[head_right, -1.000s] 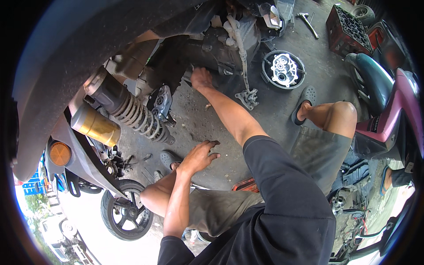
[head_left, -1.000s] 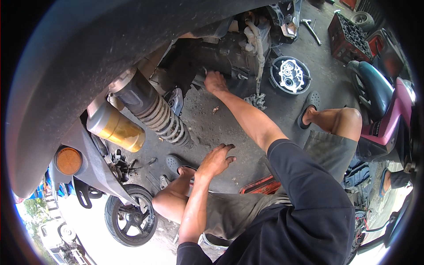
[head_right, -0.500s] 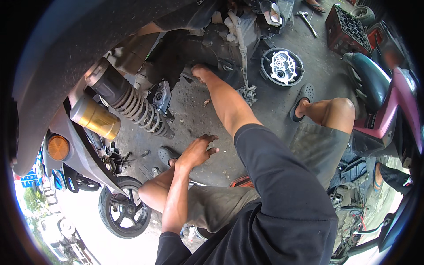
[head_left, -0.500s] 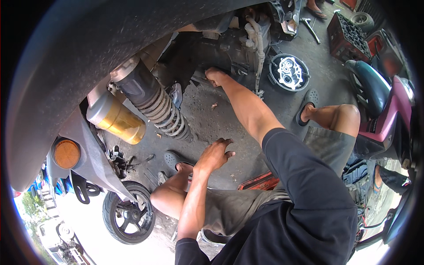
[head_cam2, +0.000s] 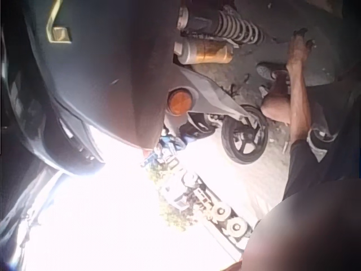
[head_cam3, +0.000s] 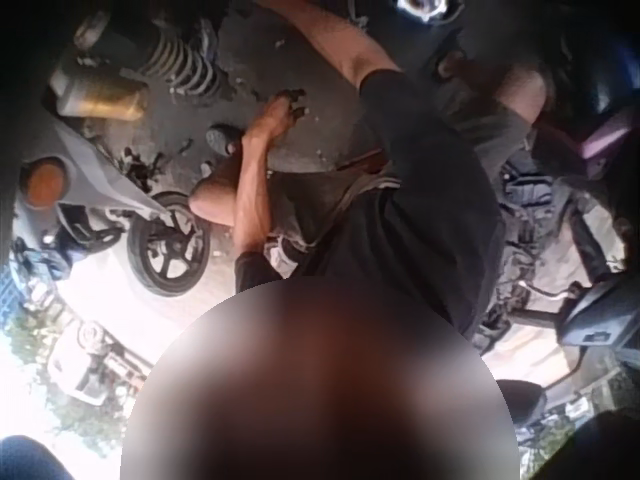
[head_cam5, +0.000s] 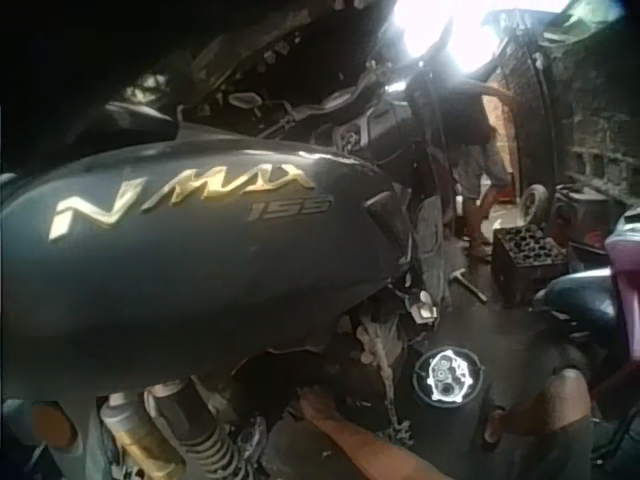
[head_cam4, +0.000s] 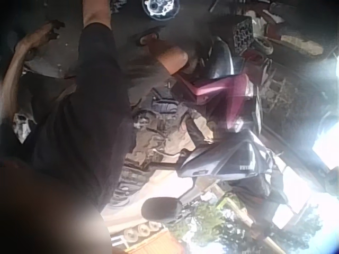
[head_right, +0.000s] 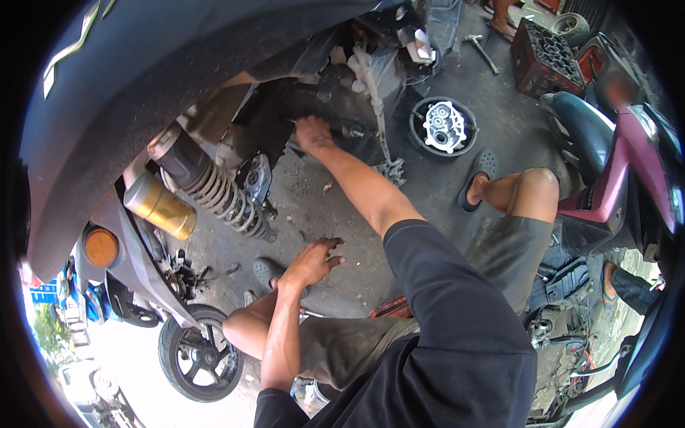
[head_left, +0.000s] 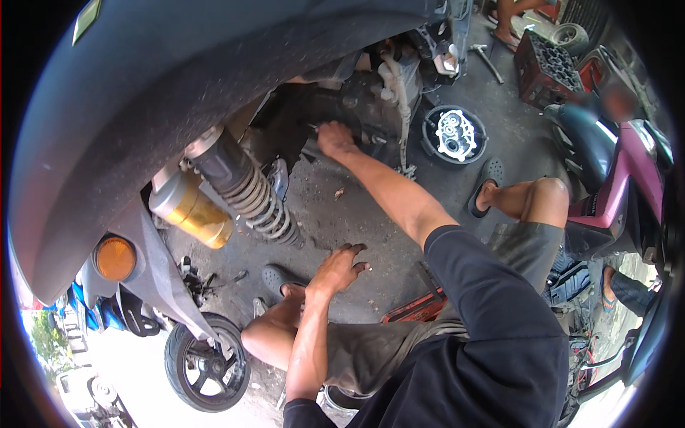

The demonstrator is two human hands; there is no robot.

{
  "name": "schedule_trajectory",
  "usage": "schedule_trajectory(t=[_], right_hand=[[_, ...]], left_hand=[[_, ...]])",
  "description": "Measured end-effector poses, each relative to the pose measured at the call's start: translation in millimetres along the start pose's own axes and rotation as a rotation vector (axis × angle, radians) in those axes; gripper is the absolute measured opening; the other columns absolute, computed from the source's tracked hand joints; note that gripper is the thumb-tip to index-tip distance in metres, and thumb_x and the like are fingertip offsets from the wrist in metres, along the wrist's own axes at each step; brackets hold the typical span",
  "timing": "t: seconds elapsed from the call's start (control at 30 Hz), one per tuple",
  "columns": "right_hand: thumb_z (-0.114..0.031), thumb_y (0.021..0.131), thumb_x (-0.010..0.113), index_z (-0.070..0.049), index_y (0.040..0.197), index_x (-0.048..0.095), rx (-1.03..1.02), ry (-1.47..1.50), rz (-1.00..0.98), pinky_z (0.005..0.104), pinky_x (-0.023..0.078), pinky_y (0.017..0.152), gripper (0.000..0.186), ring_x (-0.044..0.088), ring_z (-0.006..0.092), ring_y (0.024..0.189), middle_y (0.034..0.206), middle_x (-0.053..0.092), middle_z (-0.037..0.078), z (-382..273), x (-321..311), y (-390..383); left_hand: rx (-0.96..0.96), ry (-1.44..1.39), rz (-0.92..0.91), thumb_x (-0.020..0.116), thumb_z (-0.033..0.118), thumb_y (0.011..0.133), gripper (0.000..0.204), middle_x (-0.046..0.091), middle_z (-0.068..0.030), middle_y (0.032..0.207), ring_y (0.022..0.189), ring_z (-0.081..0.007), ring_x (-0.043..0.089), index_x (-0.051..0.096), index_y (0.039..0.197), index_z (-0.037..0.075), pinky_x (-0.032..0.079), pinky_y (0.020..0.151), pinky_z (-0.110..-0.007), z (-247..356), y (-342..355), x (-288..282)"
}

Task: Repairing the engine and rear suspension components of a Yamaha NMAX motorcycle.

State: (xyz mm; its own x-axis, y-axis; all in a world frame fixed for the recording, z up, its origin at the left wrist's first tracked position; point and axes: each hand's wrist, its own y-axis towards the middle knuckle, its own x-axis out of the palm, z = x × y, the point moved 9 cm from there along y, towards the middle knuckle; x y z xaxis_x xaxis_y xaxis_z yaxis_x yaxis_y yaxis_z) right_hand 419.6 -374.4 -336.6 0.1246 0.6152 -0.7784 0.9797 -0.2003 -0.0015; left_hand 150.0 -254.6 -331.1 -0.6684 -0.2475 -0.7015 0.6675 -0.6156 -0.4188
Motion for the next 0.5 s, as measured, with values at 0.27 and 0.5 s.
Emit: schedule_trajectory(t=[0.27, 0.5], right_hand=[[-0.015, 0.085, 0.05, -0.005, 0.094, 0.071, -0.222, -0.207, -0.056, 0.0454, 0.052, 0.085, 0.024, 0.065, 0.0339, 0.099, 0.103, 0.067, 0.016, -37.8, 15.5, 17.9], [-0.017, 0.089, 0.046, -0.002, 0.112, 0.061, 0.055, 0.499, -0.623, 0.0429, 0.054, 0.072, 0.032, 0.068, 0.0297, 0.082, 0.095, 0.066, 0.019, 11.2, 38.4, 50.4]], left_hand=[[-0.041, 0.034, -0.019, 0.065, 0.026, 0.086, 0.046, 0.056, -0.0188, 0.124, 0.114, -0.0367, 0.054, 0.055, 0.127, 0.009, 0.044, 0.094, -0.044, -7.1, -1.4, -2.7], [-0.023, 0.002, -0.057, 0.065, 0.028, 0.085, 0.047, 0.055, -0.0179, 0.126, 0.116, -0.0363, 0.053, 0.054, 0.128, 0.009, 0.044, 0.096, -0.044, -2.1, 3.3, 4.5]])
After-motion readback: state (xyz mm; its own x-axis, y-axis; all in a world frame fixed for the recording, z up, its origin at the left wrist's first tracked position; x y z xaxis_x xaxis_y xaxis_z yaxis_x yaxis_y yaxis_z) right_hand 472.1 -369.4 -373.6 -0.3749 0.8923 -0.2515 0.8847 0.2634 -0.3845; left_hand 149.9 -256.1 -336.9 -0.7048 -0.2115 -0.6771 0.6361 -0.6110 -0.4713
